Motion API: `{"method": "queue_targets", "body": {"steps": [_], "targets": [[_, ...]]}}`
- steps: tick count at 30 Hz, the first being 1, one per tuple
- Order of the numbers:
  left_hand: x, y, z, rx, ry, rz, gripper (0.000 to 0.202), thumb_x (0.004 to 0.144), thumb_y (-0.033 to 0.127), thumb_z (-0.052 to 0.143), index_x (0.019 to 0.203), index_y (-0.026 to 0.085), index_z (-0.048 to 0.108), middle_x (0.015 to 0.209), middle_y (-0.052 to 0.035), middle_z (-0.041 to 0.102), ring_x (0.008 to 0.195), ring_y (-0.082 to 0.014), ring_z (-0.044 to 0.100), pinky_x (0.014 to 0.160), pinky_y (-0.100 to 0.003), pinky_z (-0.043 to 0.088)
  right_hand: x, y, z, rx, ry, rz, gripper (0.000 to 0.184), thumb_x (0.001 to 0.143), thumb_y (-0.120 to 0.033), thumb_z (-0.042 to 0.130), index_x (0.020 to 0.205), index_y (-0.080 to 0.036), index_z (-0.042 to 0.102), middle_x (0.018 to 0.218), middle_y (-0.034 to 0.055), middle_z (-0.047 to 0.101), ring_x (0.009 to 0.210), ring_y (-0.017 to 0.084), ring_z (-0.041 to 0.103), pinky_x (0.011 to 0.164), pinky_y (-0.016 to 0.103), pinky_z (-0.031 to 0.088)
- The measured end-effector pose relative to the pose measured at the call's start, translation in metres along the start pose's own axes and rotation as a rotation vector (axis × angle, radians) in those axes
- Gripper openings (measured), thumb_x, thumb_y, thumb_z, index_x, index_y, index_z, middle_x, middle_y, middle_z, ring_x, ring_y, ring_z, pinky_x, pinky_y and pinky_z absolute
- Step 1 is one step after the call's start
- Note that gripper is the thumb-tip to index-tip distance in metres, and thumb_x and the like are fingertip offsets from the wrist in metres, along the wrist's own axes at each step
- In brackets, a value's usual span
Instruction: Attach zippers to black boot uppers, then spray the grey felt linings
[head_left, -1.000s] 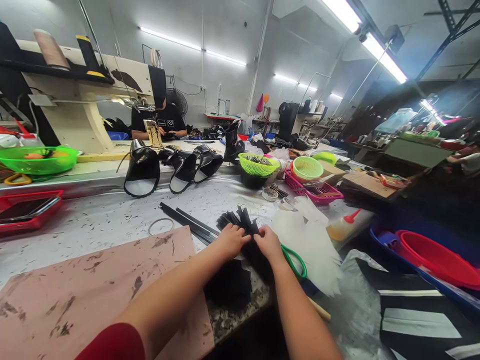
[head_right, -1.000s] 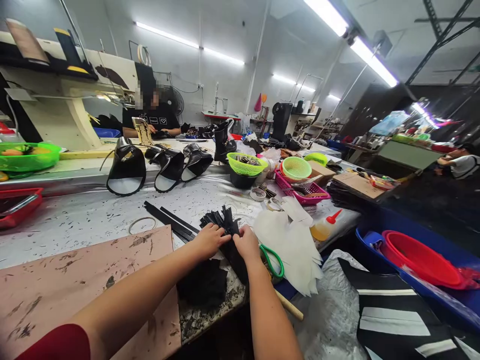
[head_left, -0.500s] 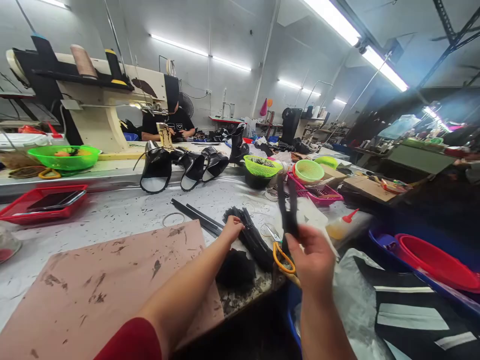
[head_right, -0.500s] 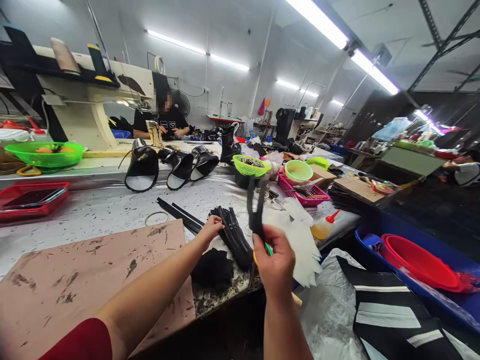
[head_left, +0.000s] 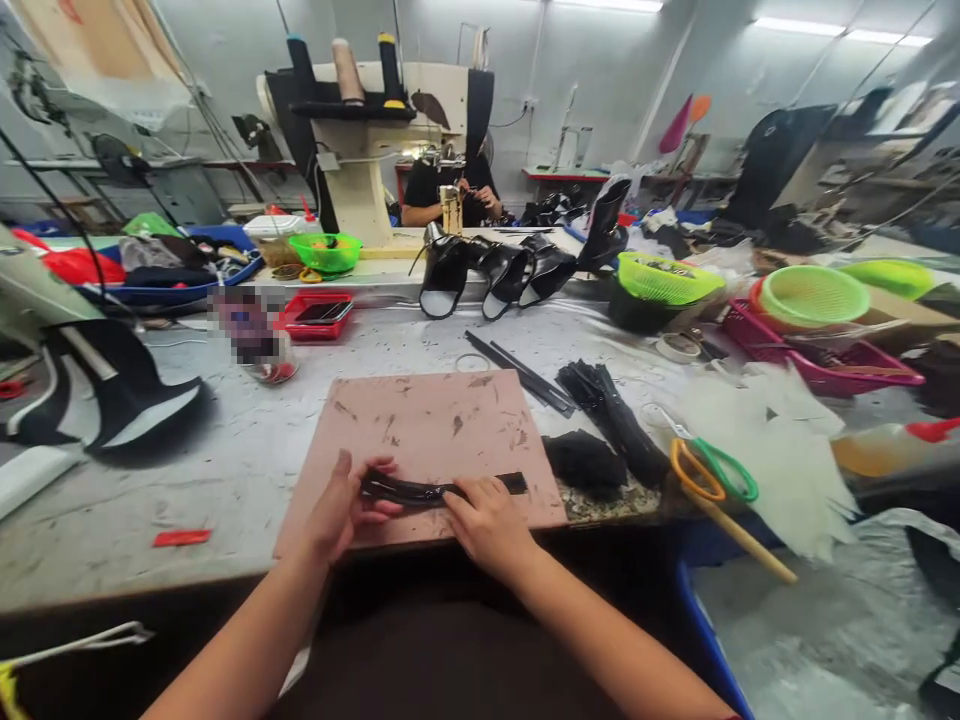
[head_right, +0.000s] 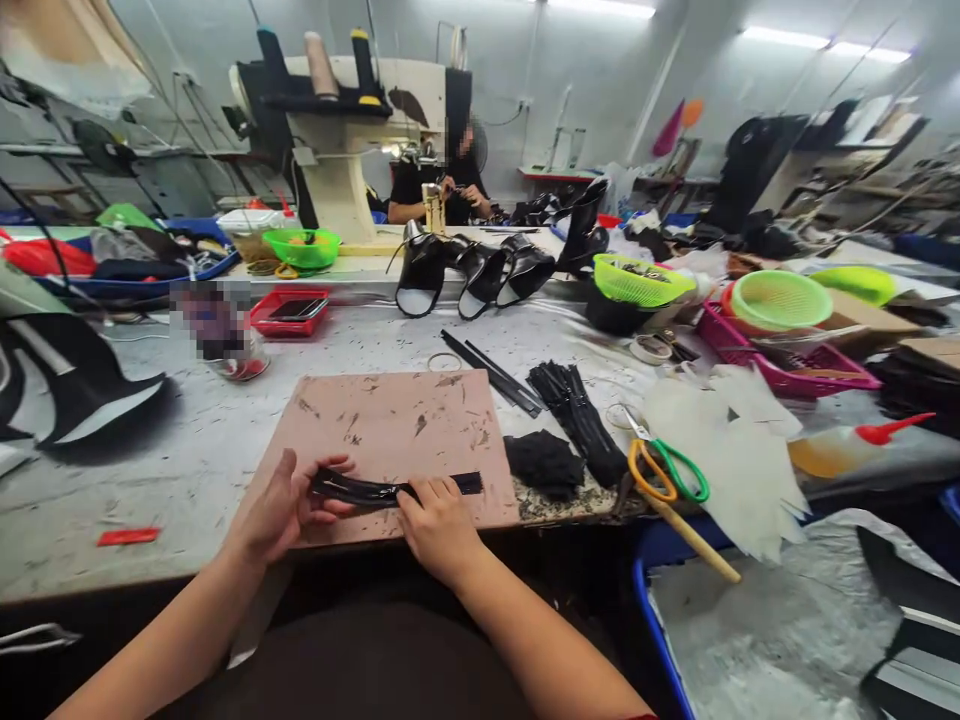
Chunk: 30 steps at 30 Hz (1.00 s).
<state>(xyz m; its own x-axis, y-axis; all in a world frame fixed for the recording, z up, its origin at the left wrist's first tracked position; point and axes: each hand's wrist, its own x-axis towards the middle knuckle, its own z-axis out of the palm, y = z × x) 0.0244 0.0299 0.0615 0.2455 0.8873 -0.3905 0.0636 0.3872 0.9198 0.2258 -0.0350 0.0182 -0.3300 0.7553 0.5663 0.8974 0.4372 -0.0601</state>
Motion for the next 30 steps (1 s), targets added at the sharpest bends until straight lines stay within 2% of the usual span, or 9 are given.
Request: {"method": "queue_targets", "body": {"steps": [2,4,6,9,11,14,17,22,30], "targets": [[-0.005,-0.006,-0.013,0.365,0.238,0.240,0.050,0.078,0.055,0.041,0.106,0.016,0.051,0.107,-0.0092,0.058,0.062,-0.0147,0.058,0.060,-0.031,0.048,-0.004,-0.010,0.005,0.003,-0.033,0.013,0.024,0.082,-0.022,0.053,0.102,-0.016,0.063,0.105,0.0125,0.064,0.091,0.024,0.057,0.081,0.039,0.044],[-0.006,-0.011,-0.011,0.747,0.298,0.528,0.029,0.078,0.038,0.048,0.096,0.017,0.056,0.096,-0.0071,0.060,0.071,-0.0168,0.057,0.073,-0.033,0.047,-0.007,-0.015,0.005,-0.016,-0.045,0.036,0.024,0.082,-0.022,0.052,0.101,-0.016,0.064,0.106,0.0132,0.063,0.091,0.025,0.056,0.081,0.039,0.045],[-0.001,-0.014,0.001,1.019,0.125,0.740,0.020,0.081,0.026,0.045,0.089,0.016,0.060,0.090,-0.0080,0.061,0.084,-0.0201,0.056,0.083,-0.036,0.044,-0.009,-0.017,0.005,-0.040,-0.048,0.062,0.024,0.083,-0.022,0.051,0.102,-0.017,0.064,0.109,0.0136,0.061,0.092,0.025,0.056,0.081,0.040,0.046],[0.012,-0.015,0.026,1.159,-0.193,0.823,0.020,0.079,0.017,0.046,0.089,0.017,0.064,0.088,-0.0086,0.062,0.087,-0.0204,0.055,0.083,-0.034,0.043,-0.012,-0.018,0.005,-0.065,-0.051,0.076,0.027,0.085,-0.021,0.047,0.105,-0.018,0.063,0.111,0.0145,0.059,0.097,0.026,0.054,0.083,0.041,0.046],[0.020,-0.014,0.036,1.147,-0.279,0.803,0.017,0.077,0.017,0.051,0.084,0.018,0.066,0.081,-0.0068,0.062,0.081,-0.0185,0.056,0.079,-0.031,0.044,-0.015,-0.018,0.006,-0.071,-0.043,0.078,0.027,0.085,-0.021,0.046,0.105,-0.017,0.063,0.112,0.0151,0.058,0.099,0.026,0.053,0.084,0.042,0.046],[0.025,-0.013,0.034,1.083,-0.248,0.722,0.017,0.077,0.017,0.049,0.077,0.018,0.066,0.081,-0.0060,0.062,0.080,-0.0174,0.057,0.076,-0.029,0.043,-0.019,-0.017,0.007,-0.054,-0.023,0.070,0.030,0.085,-0.021,0.045,0.109,-0.015,0.062,0.112,0.0153,0.057,0.101,0.026,0.052,0.088,0.042,0.047],[0.019,-0.015,0.017,0.973,-0.125,0.563,0.016,0.077,0.019,0.048,0.075,0.016,0.063,0.080,-0.0055,0.064,0.077,-0.0172,0.057,0.073,-0.028,0.043,-0.021,-0.014,0.005,-0.017,-0.027,0.038,0.033,0.085,-0.020,0.043,0.113,-0.014,0.060,0.108,0.0144,0.058,0.103,0.025,0.052,0.091,0.042,0.046],[0.013,-0.018,-0.019,0.748,-0.004,0.257,0.015,0.069,0.031,0.055,0.066,0.017,0.058,0.056,0.0005,0.059,0.055,-0.0137,0.054,0.051,-0.023,0.041,-0.023,-0.008,0.004,0.045,-0.061,-0.001,0.034,0.087,-0.019,0.041,0.116,-0.015,0.058,0.103,0.0120,0.061,0.102,0.024,0.053,0.094,0.044,0.044],[0.017,-0.020,-0.047,0.399,-0.070,0.059,0.033,0.052,0.044,0.064,0.063,0.017,0.048,0.050,0.0032,0.052,0.044,-0.0084,0.047,0.043,-0.019,0.035,-0.026,-0.009,0.007,0.002,-0.029,-0.005,0.034,0.088,-0.021,0.040,0.116,-0.015,0.058,0.103,0.0112,0.061,0.100,0.025,0.054,0.092,0.043,0.047]]}}
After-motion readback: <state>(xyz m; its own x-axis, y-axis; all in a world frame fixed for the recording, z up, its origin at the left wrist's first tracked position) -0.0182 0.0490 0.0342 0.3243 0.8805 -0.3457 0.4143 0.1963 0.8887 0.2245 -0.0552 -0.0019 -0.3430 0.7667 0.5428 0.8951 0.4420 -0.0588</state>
